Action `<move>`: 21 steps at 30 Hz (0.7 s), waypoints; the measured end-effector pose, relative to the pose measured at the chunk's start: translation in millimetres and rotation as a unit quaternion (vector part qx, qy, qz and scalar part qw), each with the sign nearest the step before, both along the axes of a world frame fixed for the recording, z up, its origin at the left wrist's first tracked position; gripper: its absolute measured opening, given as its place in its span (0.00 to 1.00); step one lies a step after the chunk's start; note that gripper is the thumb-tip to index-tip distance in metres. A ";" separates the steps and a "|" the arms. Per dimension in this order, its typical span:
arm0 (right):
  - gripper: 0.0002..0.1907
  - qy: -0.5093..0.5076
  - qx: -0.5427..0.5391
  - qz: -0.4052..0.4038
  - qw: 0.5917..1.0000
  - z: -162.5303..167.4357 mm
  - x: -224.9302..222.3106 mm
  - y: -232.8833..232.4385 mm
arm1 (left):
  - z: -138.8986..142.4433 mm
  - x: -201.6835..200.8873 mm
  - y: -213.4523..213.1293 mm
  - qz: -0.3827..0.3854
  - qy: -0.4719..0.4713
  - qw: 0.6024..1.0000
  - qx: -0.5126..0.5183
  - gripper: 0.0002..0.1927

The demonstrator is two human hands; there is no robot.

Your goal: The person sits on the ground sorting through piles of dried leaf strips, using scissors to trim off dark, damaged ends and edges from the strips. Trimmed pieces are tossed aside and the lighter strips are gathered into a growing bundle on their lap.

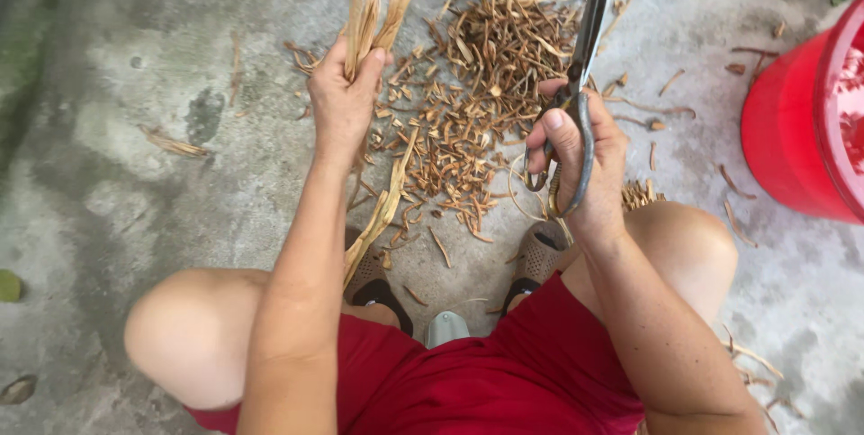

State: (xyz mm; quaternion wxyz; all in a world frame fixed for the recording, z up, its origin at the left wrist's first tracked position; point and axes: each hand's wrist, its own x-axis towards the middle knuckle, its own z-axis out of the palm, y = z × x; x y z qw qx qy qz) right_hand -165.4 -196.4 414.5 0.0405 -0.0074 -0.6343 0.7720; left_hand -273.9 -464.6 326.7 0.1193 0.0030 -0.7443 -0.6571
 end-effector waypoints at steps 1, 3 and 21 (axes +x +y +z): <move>0.17 0.002 -0.001 0.006 1.000 0.1 -0.9 -0.8 | 22.7 2.9 2.7 -0.024 -0.002 0.999 0.031 0.07; 0.19 0.008 0.017 0.020 1.000 1.2 -2.5 -1.9 | 62.0 7.2 9.0 -0.076 -0.004 0.993 0.091 0.08; 0.39 0.102 0.218 0.029 0.970 8.5 14.5 -0.2 | 97.2 59.9 61.9 -0.306 -0.168 0.898 0.268 0.12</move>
